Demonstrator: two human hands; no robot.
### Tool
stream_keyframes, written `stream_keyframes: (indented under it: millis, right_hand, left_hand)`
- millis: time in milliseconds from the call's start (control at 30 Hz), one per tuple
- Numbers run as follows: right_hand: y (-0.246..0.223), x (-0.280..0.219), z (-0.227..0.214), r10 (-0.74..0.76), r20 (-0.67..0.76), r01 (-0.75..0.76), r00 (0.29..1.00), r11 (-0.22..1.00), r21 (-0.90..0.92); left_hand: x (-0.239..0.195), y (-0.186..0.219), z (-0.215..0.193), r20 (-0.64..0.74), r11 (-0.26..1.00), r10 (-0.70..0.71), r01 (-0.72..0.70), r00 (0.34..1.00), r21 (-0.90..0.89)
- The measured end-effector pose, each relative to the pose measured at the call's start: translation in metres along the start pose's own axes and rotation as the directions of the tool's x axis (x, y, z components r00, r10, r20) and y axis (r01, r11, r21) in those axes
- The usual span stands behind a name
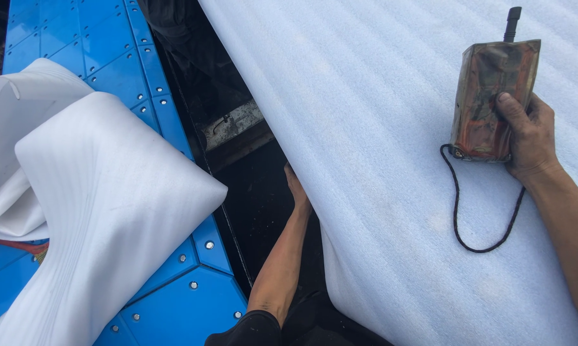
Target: The person holds a handheld remote control and repeatedly presses its buttons while standing beside a blue conveyor platform with white fabric. The person occasionally adjusts the fabric with one hand while continuing to operate the remote.
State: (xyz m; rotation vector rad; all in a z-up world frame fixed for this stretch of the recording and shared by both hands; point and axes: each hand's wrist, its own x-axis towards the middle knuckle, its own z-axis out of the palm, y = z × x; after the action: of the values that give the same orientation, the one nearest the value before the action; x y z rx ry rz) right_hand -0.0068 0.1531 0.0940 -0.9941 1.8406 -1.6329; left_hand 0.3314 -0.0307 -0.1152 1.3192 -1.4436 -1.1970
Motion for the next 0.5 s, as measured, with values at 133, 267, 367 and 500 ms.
stream_keyframes:
  millis: [133, 267, 367, 500]
  right_hand:
    - [-0.002, 0.002, -0.002, 0.022, 0.016, -0.023, 1.0, 0.998, 0.061]
    - [-0.009, -0.001, 0.001, 0.029, 0.029, -0.031, 0.999, 0.997, 0.067]
    - [-0.01, -0.001, 0.002, 0.035, 0.034, -0.037, 0.999, 0.997, 0.066]
    - [-0.009, 0.002, 0.0, 0.052, 0.031, -0.054, 0.998, 0.997, 0.058]
  left_hand:
    - [-0.067, 0.037, -0.005, 0.067, 0.974, -0.227, 0.228, 0.972, -0.009]
    - [-0.111, 0.047, -0.01, 0.112, 0.906, -0.392, 0.404, 0.913, -0.128]
    - [-0.141, 0.053, -0.013, 0.16, 0.925, -0.364, 0.376, 0.917, -0.051]
    - [-0.175, 0.034, -0.017, 0.261, 0.958, -0.287, 0.284, 0.922, 0.053]
